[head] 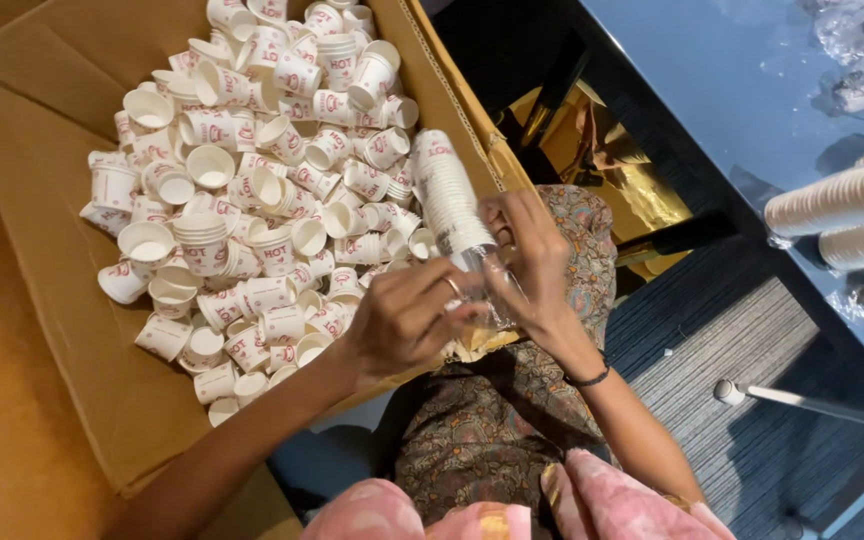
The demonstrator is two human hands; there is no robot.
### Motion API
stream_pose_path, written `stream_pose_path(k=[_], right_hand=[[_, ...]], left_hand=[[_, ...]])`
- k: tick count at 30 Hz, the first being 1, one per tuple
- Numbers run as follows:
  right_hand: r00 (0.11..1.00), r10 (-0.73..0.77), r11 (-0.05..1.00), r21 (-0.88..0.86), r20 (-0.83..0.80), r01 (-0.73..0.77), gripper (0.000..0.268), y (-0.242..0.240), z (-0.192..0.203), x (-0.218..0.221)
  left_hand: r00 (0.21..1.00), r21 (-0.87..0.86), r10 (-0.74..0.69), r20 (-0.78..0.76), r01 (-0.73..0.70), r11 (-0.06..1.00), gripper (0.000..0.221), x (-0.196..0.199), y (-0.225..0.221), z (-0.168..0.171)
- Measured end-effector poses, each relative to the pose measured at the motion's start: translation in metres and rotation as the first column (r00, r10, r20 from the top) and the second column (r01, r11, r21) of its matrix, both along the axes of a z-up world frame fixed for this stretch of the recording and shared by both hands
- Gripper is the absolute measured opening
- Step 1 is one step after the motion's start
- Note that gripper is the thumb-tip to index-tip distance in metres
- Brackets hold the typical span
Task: Stack and sort paper cups from a cardboard box onto a table.
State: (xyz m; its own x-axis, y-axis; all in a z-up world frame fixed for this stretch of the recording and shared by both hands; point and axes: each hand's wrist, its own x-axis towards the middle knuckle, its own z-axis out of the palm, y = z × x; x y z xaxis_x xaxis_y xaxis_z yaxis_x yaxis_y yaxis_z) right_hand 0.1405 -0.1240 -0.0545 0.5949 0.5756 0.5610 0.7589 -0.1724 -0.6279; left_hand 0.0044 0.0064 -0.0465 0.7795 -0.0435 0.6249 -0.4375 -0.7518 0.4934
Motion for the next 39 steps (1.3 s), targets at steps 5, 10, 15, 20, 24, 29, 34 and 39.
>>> stream_pose_path(k=[5,10,15,20,24,29,34,39], right_hand=[[0.998,-0.028,0.999,0.040,0.058,0.026,0.017,-0.011,-0.020,-0.010],[0.999,-0.042,0.991,0.128,-0.002,0.042,0.021,-0.015,-0.026,-0.008],[0.974,0.227,0.945,0.240,-0.001,-0.220,0.041,-0.021,0.009,-0.013],[0.931,0.360,0.908,0.203,0.065,-0.365,0.034,-0.028,0.016,-0.014],[0.938,0.327,0.922,0.177,0.118,-0.343,0.021,-0.024,0.002,-0.017],[0.986,0.164,0.971,0.172,0.026,-0.166,0.019,-0.025,-0.050,-0.018],[0.990,0.120,0.978,0.165,0.074,-0.130,0.010,-0.034,-0.038,-0.021],[0.966,0.232,0.923,0.338,-0.111,-0.182,0.033,-0.041,0.003,-0.049]], left_hand=[[0.866,-0.039,0.127,-0.483,-0.166,0.985,0.052,0.011,0.010,0.054],[0.845,-0.131,-0.018,-0.535,-0.062,0.989,0.057,0.011,0.016,0.046],[0.904,-0.185,0.082,-0.419,-0.173,0.967,0.052,0.011,0.025,0.034],[0.890,-0.090,0.227,-0.396,-0.283,0.955,0.051,0.004,0.024,0.017],[0.897,0.026,0.244,-0.368,-0.253,0.967,0.047,-0.001,0.015,0.007],[0.953,0.366,0.222,-0.204,-0.137,0.921,0.047,-0.004,-0.001,0.021],[0.914,0.291,0.099,-0.393,0.021,0.956,0.055,-0.006,-0.007,0.041],[0.988,0.586,0.152,0.006,-0.127,0.800,0.040,-0.015,0.012,0.023]])
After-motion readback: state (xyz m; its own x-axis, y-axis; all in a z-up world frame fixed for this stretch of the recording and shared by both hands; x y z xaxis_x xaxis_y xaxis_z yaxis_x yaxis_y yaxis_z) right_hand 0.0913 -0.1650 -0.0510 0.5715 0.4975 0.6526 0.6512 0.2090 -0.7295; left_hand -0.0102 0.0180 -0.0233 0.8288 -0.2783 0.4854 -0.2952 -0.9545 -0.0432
